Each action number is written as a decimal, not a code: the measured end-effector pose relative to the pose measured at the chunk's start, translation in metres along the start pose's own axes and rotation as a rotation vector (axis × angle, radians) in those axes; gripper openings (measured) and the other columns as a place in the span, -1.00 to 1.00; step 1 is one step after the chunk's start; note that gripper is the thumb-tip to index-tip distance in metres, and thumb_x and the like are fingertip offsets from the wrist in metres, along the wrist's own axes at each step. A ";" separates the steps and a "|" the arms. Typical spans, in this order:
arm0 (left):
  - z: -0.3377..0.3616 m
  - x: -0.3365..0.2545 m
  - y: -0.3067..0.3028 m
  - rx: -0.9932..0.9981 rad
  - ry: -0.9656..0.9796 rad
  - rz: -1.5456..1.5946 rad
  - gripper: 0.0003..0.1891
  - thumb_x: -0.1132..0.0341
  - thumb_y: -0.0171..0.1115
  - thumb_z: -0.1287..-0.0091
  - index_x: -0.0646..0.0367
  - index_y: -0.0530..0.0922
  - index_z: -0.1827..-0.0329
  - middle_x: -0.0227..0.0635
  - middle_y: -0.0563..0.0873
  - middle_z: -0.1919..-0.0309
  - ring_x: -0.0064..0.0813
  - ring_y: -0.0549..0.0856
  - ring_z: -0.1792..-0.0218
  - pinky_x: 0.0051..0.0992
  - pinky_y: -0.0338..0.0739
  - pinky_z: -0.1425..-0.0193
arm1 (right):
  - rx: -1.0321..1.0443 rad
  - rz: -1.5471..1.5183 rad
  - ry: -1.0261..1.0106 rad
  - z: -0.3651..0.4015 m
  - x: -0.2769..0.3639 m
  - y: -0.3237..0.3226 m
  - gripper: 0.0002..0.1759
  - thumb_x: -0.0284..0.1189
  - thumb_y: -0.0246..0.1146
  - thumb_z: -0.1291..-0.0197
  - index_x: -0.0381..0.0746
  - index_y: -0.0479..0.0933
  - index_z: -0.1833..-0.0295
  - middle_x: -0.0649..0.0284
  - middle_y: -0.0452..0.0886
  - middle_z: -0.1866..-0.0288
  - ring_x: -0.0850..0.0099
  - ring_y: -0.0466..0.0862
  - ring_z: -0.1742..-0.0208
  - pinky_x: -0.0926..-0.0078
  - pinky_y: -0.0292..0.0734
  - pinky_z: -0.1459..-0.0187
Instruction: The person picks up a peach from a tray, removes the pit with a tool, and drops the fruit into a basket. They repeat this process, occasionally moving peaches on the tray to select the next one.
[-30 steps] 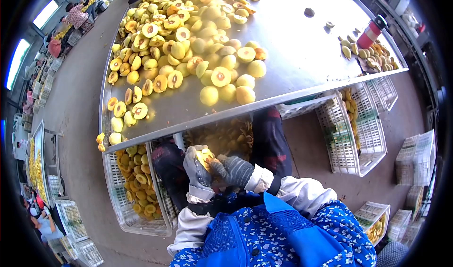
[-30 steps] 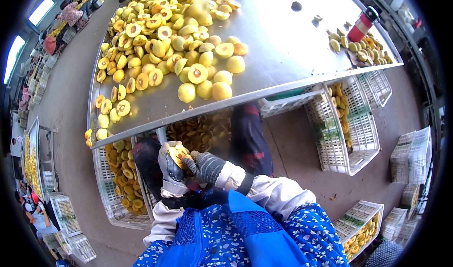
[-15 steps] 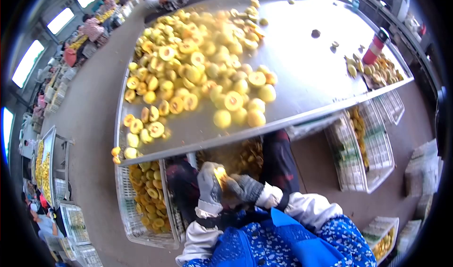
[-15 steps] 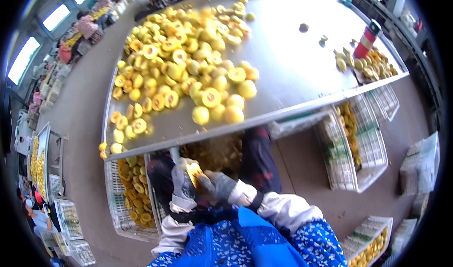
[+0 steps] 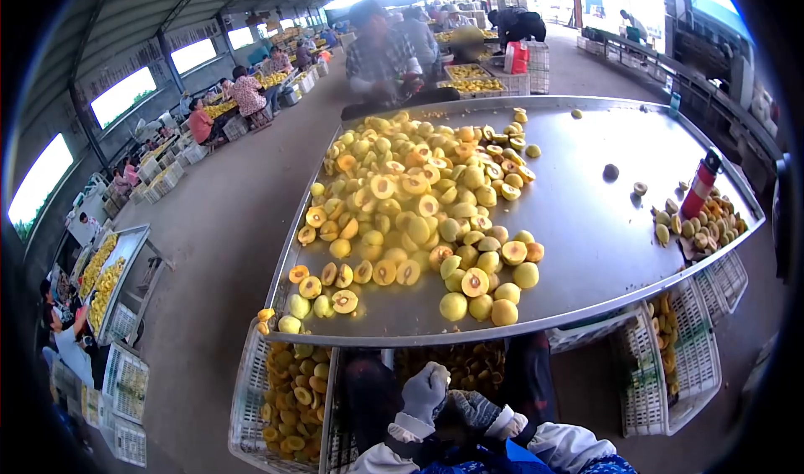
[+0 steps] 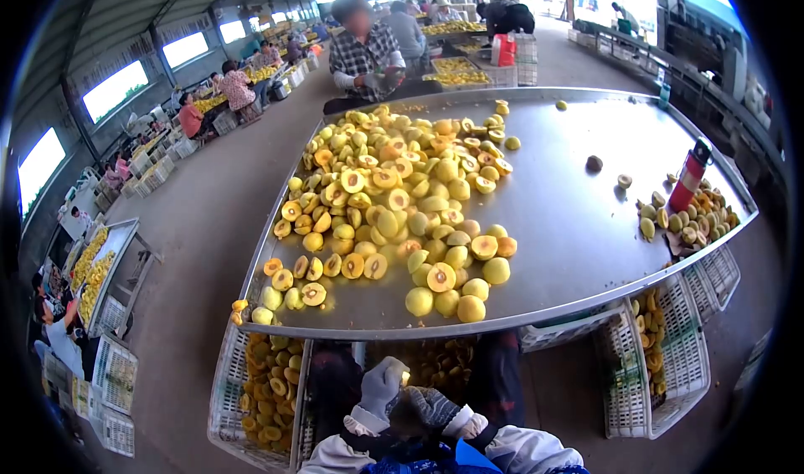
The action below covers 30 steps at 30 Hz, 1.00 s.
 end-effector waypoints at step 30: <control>0.019 -0.039 -0.004 -0.259 0.292 0.173 -0.94 0.42 0.31 -0.16 0.17 0.61 0.33 -0.38 0.67 0.53 -0.70 0.60 0.53 -0.64 0.51 0.40 | -0.061 -1.034 0.541 -0.010 0.090 -0.028 -0.55 0.05 -0.04 -0.33 -0.11 0.45 0.22 0.32 0.46 0.57 0.45 0.47 0.51 0.51 0.40 0.40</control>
Point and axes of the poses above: each hand's wrist, its own z-axis away from the middle knuckle, its own y-axis out of the palm, x = y × z, the point moved 8 cm from there along -z, towards the middle knuckle
